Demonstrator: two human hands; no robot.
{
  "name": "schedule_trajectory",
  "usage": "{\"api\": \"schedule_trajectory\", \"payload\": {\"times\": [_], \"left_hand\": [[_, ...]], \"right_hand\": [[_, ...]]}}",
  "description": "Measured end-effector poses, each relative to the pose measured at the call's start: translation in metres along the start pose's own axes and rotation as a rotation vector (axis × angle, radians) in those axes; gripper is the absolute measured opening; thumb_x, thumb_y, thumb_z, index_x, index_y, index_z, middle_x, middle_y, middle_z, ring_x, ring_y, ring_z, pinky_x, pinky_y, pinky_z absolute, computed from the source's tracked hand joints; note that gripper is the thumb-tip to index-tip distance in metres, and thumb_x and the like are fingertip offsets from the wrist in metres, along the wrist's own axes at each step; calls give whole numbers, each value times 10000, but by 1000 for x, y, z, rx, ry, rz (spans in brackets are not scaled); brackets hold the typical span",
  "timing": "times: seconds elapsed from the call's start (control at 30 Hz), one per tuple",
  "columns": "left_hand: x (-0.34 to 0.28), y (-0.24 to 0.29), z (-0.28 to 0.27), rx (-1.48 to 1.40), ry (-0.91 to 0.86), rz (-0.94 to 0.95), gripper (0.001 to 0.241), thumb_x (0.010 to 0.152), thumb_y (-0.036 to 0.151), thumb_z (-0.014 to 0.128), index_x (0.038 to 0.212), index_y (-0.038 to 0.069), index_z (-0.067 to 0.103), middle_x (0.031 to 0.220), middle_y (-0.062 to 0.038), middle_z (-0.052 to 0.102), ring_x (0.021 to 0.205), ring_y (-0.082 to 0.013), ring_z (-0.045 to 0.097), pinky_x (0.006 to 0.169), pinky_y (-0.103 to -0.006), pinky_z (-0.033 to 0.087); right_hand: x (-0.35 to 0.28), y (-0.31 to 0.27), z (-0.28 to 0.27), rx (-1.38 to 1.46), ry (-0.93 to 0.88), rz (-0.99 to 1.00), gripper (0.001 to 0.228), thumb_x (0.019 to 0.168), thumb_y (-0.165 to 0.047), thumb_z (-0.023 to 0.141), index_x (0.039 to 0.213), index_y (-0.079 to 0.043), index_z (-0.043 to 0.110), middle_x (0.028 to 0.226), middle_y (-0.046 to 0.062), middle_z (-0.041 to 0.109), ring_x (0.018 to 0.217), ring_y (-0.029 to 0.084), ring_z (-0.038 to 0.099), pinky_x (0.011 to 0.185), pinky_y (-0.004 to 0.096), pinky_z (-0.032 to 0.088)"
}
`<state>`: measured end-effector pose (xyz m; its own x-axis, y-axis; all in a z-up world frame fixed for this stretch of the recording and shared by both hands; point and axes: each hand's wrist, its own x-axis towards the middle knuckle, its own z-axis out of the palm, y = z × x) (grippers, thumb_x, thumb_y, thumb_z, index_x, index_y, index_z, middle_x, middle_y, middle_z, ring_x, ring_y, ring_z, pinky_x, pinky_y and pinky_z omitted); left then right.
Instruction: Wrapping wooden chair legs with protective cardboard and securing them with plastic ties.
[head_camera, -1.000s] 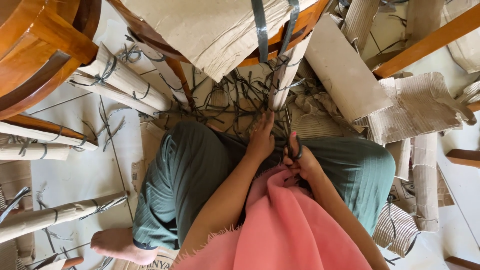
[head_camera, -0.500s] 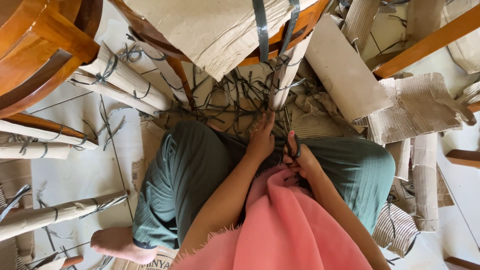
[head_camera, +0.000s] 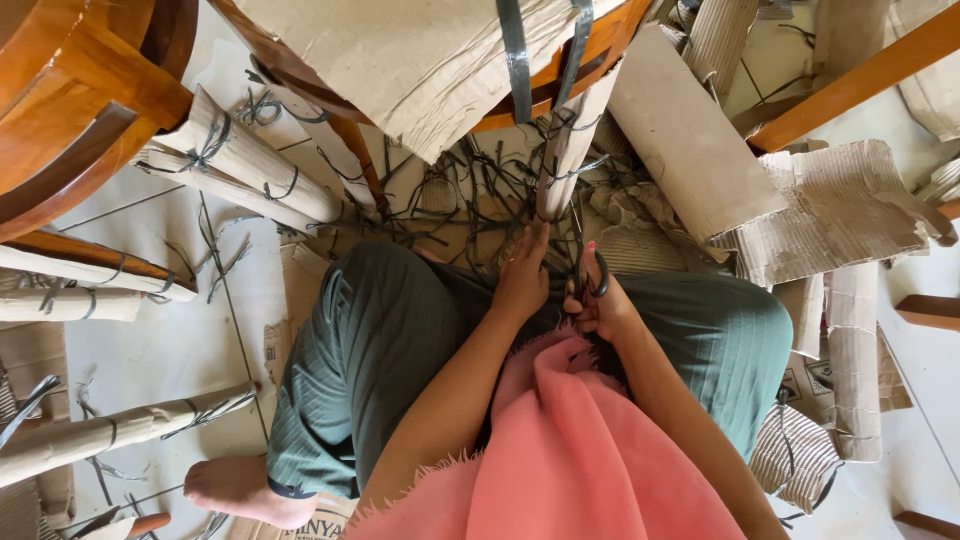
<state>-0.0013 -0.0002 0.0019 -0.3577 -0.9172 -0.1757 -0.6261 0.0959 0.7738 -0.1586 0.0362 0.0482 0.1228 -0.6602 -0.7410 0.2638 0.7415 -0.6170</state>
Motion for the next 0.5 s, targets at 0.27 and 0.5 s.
{"api": "schedule_trajectory", "payload": {"times": [0.27,0.5], "left_hand": [[1,-3,1,5,-6,-5,776,1000,7,494,1670,193,149,1648,-321,199,1502,-497,260,1183,-672,265],[2,-10,7,-6,13,12,779,1011,11,487,1672,209,124,1649,-325,189,1502,-509,251,1186,-694,238]], "right_hand": [[3,-10,7,-93,23,65,854,776,-997,461,824,-147,525,600,40,502,446,83,260,371,202,190],[53,18,-9,-285,207,121,791,750,-918,663,812,-131,615,619,102,584,552,236,505,406,306,358]]}}
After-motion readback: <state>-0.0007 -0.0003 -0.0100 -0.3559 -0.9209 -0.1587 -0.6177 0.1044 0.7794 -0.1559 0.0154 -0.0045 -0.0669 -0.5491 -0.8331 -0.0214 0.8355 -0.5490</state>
